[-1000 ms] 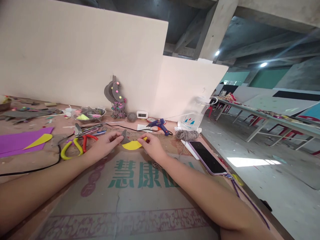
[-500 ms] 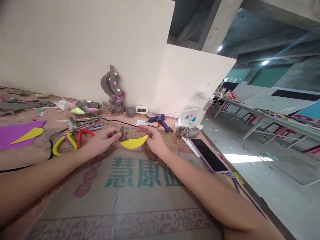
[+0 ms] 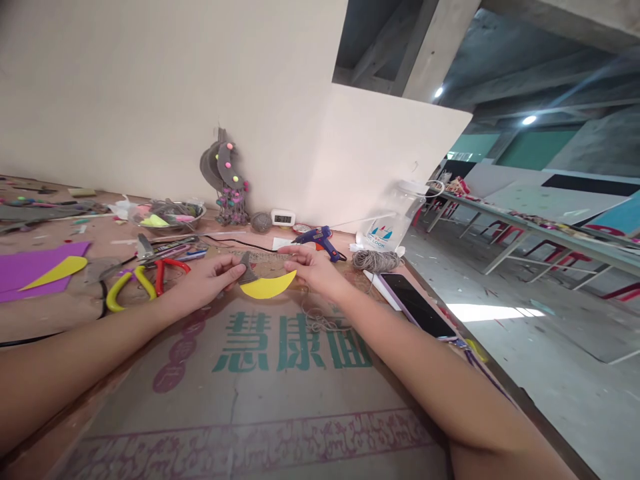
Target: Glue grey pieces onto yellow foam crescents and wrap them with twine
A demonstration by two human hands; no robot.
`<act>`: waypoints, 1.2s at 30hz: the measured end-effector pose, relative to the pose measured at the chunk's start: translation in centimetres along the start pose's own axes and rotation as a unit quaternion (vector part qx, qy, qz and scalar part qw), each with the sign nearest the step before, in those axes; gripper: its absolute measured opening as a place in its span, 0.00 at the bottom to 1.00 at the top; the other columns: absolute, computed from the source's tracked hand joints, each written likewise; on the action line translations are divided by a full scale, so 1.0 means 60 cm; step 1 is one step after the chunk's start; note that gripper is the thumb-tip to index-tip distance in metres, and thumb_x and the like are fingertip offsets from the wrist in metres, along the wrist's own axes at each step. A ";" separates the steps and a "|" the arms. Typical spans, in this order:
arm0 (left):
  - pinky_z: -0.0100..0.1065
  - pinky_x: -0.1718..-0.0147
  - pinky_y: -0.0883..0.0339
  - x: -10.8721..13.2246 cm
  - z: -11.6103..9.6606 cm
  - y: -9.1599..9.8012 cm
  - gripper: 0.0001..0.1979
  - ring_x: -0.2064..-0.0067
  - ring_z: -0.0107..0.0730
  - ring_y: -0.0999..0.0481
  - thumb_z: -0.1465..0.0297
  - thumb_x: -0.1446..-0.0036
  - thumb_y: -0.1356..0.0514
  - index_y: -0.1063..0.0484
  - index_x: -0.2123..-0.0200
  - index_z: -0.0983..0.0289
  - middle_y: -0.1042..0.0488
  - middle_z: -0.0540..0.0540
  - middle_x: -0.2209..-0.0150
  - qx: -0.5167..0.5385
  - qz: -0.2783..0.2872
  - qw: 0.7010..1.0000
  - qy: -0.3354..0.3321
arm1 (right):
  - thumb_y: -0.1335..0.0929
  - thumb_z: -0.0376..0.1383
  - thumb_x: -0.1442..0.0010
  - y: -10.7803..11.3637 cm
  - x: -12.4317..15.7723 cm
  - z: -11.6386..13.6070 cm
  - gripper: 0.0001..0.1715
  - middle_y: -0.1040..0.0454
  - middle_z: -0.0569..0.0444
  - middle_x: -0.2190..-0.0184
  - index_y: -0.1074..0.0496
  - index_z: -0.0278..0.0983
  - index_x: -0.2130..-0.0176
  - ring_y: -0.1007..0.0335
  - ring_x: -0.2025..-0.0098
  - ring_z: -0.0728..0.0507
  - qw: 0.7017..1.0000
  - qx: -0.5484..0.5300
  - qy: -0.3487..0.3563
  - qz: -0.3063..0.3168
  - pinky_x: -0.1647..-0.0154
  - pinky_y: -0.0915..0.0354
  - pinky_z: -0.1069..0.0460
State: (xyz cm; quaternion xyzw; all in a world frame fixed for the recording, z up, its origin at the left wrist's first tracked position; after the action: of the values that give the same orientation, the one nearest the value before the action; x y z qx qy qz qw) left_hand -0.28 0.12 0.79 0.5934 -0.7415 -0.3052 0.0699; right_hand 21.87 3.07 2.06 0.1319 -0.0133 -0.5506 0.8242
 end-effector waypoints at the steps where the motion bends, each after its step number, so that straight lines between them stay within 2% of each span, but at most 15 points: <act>1: 0.27 0.80 0.50 0.001 -0.001 0.000 0.16 0.79 0.24 0.43 0.58 0.44 0.51 0.40 0.77 0.62 0.41 0.45 0.81 -0.004 0.000 1.000 -0.002 | 0.32 0.37 0.49 0.007 -0.002 0.007 0.21 0.35 0.60 0.78 0.32 0.34 0.54 0.47 0.80 0.55 1.000 0.006 0.013 -0.005 0.81 0.51 0.58; 4: 0.28 0.80 0.50 0.002 -0.002 -0.001 0.16 0.79 0.24 0.42 0.58 0.44 0.50 0.40 0.77 0.62 0.40 0.45 0.81 -0.017 -0.009 1.000 0.000 | 0.34 0.39 0.46 0.020 0.002 0.035 0.18 0.34 0.59 0.79 0.32 0.33 0.55 0.49 0.81 0.55 0.997 0.059 0.052 -0.003 0.81 0.51 0.57; 6: 0.28 0.79 0.49 0.003 -0.002 0.000 0.16 0.79 0.25 0.41 0.58 0.44 0.51 0.40 0.77 0.62 0.39 0.45 0.81 -0.019 -0.018 1.000 0.005 | 0.35 0.39 0.44 0.019 0.013 0.060 0.16 0.33 0.59 0.79 0.31 0.34 0.57 0.46 0.81 0.54 0.991 0.113 0.070 0.013 0.80 0.49 0.57; 9: 0.28 0.77 0.48 0.002 0.001 0.000 0.16 0.77 0.26 0.39 0.57 0.45 0.51 0.38 0.76 0.62 0.37 0.45 0.80 -0.020 -0.034 0.999 0.009 | 0.36 0.39 0.43 0.015 0.036 0.098 0.17 0.29 0.57 0.77 0.31 0.37 0.54 0.38 0.77 0.51 0.973 0.189 0.066 0.112 0.77 0.44 0.56; 12: 0.28 0.75 0.46 0.000 0.005 -0.001 0.15 0.74 0.27 0.36 0.58 0.44 0.51 0.35 0.72 0.63 0.34 0.46 0.77 -0.016 -0.046 0.999 0.009 | 0.33 0.41 0.46 0.027 0.053 0.123 0.25 0.25 0.54 0.68 0.33 0.40 0.49 0.35 0.76 0.51 0.939 0.254 0.002 0.231 0.77 0.41 0.56; 14: 0.28 0.74 0.45 -0.001 0.006 -0.001 0.15 0.73 0.28 0.35 0.58 0.43 0.51 0.34 0.70 0.63 0.32 0.47 0.75 -0.011 -0.044 0.999 0.013 | 0.33 0.43 0.47 0.048 0.054 0.128 0.25 0.25 0.53 0.64 0.32 0.40 0.49 0.33 0.75 0.51 0.917 0.309 -0.023 0.251 0.76 0.39 0.56; 17: 0.28 0.74 0.45 -0.002 0.006 -0.001 0.15 0.72 0.27 0.35 0.58 0.43 0.51 0.34 0.69 0.62 0.33 0.47 0.75 -0.011 -0.035 0.999 0.017 | 0.36 0.46 0.44 0.088 0.038 0.113 0.22 0.26 0.53 0.66 0.29 0.36 0.54 0.32 0.74 0.50 0.899 0.391 -0.040 0.193 0.73 0.38 0.56; 20: 0.28 0.75 0.46 -0.004 0.005 -0.001 0.15 0.74 0.27 0.37 0.57 0.43 0.51 0.35 0.71 0.62 0.35 0.46 0.76 -0.011 -0.031 0.999 0.025 | 0.38 0.47 0.42 0.124 0.012 0.076 0.21 0.25 0.53 0.68 0.28 0.35 0.58 0.32 0.73 0.49 0.893 0.447 -0.032 0.042 0.72 0.38 0.55; 22: 0.28 0.76 0.47 -0.005 0.005 -0.001 0.15 0.75 0.27 0.38 0.57 0.43 0.51 0.35 0.71 0.62 0.36 0.46 0.77 -0.001 -0.026 0.999 0.031 | 0.37 0.43 0.43 0.142 -0.002 0.047 0.17 0.24 0.52 0.65 0.28 0.36 0.58 0.30 0.68 0.47 0.875 0.477 -0.002 -0.077 0.67 0.37 0.54; 23: 0.28 0.76 0.47 -0.006 0.006 -0.002 0.14 0.75 0.27 0.38 0.58 0.43 0.50 0.35 0.71 0.62 0.36 0.46 0.78 0.005 -0.023 0.999 0.034 | 0.36 0.42 0.44 0.147 -0.008 0.033 0.18 0.24 0.51 0.63 0.29 0.36 0.56 0.30 0.66 0.46 0.871 0.477 0.004 -0.113 0.65 0.37 0.53; 26: 0.28 0.77 0.47 -0.006 0.009 -0.004 0.15 0.75 0.27 0.37 0.57 0.44 0.50 0.36 0.72 0.62 0.35 0.46 0.79 0.014 -0.019 0.999 0.044 | 0.35 0.38 0.44 0.153 -0.020 -0.001 0.25 0.29 0.45 0.52 0.35 0.35 0.47 0.31 0.57 0.43 0.869 0.473 0.008 -0.143 0.58 0.36 0.51; 28: 0.28 0.77 0.48 -0.006 0.011 -0.005 0.15 0.76 0.27 0.37 0.57 0.44 0.50 0.37 0.73 0.62 0.35 0.46 0.79 0.018 -0.017 0.999 0.043 | 0.34 0.38 0.46 0.152 -0.027 -0.018 0.28 0.31 0.45 0.50 0.37 0.35 0.45 0.33 0.53 0.41 0.871 0.469 0.008 -0.150 0.55 0.37 0.50; 30: 0.28 0.77 0.48 -0.007 0.015 -0.007 0.15 0.76 0.27 0.37 0.57 0.44 0.50 0.37 0.73 0.62 0.36 0.46 0.79 0.022 -0.018 0.999 0.032 | 0.33 0.38 0.47 0.148 -0.037 -0.031 0.27 0.29 0.45 0.52 0.35 0.35 0.47 0.32 0.53 0.41 0.874 0.461 0.003 -0.154 0.55 0.37 0.50; 36: 0.28 0.75 0.47 -0.012 0.021 -0.008 0.15 0.74 0.27 0.37 0.57 0.43 0.51 0.37 0.73 0.62 0.35 0.46 0.78 0.019 -0.021 0.999 0.018 | 0.32 0.37 0.50 0.148 -0.077 -0.067 0.16 0.25 0.46 0.63 0.28 0.32 0.61 0.30 0.61 0.40 0.880 0.435 -0.029 -0.187 0.60 0.37 0.49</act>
State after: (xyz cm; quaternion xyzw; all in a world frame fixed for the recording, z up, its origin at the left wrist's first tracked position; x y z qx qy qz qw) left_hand -0.25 1.22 -0.29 0.6157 -0.7329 -0.2818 0.0657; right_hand 28.77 11.28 0.79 0.4610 -0.2505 -0.6367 0.5651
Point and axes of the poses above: each hand's wrist, its own x-axis away from the middle knuckle, its own y-axis out of the back of the hand, z = x × y, the point moved 1 cm from there along -x, towards the middle knuckle
